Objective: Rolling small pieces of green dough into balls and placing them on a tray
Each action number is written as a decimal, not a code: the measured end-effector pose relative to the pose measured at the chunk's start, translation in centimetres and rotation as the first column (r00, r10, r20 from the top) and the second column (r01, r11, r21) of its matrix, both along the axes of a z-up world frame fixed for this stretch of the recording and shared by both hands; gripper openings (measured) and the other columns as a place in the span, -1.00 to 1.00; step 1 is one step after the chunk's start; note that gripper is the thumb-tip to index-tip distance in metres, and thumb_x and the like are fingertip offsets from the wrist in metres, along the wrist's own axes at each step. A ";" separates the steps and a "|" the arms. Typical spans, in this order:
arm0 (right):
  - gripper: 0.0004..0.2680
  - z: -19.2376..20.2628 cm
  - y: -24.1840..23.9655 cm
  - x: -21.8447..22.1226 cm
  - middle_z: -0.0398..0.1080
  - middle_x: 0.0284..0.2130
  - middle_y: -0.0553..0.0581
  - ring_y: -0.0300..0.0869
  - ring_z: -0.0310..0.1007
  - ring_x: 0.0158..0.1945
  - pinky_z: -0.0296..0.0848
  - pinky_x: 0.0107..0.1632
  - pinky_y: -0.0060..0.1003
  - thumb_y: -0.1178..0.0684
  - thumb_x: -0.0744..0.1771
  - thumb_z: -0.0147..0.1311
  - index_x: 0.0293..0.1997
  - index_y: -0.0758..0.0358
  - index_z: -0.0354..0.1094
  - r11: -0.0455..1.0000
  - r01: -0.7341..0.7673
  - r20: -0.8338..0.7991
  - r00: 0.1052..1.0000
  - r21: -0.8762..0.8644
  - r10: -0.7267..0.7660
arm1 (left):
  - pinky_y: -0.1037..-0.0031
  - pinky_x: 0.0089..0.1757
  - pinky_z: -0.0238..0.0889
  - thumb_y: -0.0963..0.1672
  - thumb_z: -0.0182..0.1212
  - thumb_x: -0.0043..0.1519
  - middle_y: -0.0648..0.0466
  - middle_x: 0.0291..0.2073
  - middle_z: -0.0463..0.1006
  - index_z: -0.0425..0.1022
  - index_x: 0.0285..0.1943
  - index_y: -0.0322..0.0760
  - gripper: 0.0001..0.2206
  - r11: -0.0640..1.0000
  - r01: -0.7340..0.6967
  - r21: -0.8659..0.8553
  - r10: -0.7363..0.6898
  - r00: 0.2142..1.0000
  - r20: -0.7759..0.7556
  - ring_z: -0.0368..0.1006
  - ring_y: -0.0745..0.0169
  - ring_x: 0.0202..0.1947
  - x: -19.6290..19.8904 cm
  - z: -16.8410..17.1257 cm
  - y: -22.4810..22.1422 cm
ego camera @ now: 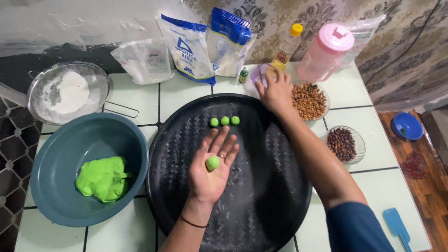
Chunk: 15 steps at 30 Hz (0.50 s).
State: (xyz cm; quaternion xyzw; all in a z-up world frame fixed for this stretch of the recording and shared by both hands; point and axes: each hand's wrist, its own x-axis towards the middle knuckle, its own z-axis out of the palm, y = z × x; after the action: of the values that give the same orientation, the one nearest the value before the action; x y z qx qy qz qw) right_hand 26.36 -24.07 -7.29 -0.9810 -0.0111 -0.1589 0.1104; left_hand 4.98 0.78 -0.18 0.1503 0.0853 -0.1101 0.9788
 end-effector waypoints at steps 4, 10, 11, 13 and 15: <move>-0.43 -2.8 -1.5 3.8 -0.12 0.53 0.24 0.23 -0.31 0.56 -0.19 0.50 0.12 -0.59 0.41 -0.37 0.43 -0.08 0.25 0.987 0.038 -0.334 0.938 -0.156 -0.089 | 0.03 0.28 0.18 -0.05 0.10 0.26 -0.15 0.44 0.29 0.43 0.31 -0.08 -0.60 1.000 0.011 -0.026 -0.010 0.998 0.056 0.30 -0.15 0.35 0.1 1.1 0.5; -0.42 -4.8 -2.7 5.0 -0.19 0.57 0.21 0.27 -0.45 0.58 -0.24 0.50 0.17 -0.62 0.44 -0.42 0.21 -0.11 0.51 0.984 0.021 -0.328 0.941 -0.177 -0.079 | 0.04 0.29 0.19 0.02 0.07 0.32 -0.18 0.45 0.26 0.49 0.25 -0.04 -0.64 0.995 0.057 -0.078 -0.049 0.994 0.101 0.29 -0.18 0.36 -0.2 1.1 1.1; -0.46 -3.9 -2.3 4.4 -0.08 0.52 0.29 0.30 -0.33 0.55 -0.11 0.47 0.16 -0.57 0.45 -0.34 0.14 -0.03 0.55 0.990 -0.005 -0.269 0.962 -0.143 -0.034 | 0.03 0.30 0.18 0.04 0.06 0.32 -0.18 0.44 0.29 0.50 0.24 -0.05 -0.64 0.996 0.046 -0.071 -0.040 0.996 0.074 0.29 -0.18 0.36 -0.2 1.3 1.2; -0.49 -1.5 -1.4 1.7 0.02 0.46 0.38 0.33 -0.20 0.53 0.02 0.44 0.15 -0.51 0.46 -0.26 0.07 0.04 0.59 0.993 -0.037 -0.217 0.976 -0.114 0.011 | 0.02 0.30 0.17 0.06 0.04 0.33 -0.18 0.43 0.31 0.51 0.22 -0.06 -0.63 0.997 0.032 -0.067 -0.029 0.999 0.036 0.30 -0.18 0.36 -0.5 1.3 1.2; -0.78 1.8 -0.3 -1.4 0.35 0.15 0.52 0.36 0.21 0.32 0.15 0.37 0.14 -0.08 0.47 0.11 0.05 0.26 0.57 0.935 -0.352 0.300 0.897 0.040 0.325 | 0.04 0.31 0.17 0.07 0.02 0.35 -0.18 0.43 0.31 0.51 0.22 -0.07 -0.62 0.998 0.011 -0.062 -0.011 1.000 0.014 0.31 -0.15 0.36 -0.5 1.2 1.0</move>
State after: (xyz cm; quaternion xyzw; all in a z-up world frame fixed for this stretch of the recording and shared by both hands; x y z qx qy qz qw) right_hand 24.98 -24.37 -5.50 -0.9241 -0.1904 -0.2788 0.1790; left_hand 4.50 1.80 1.00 0.1208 0.0742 -0.1171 0.9829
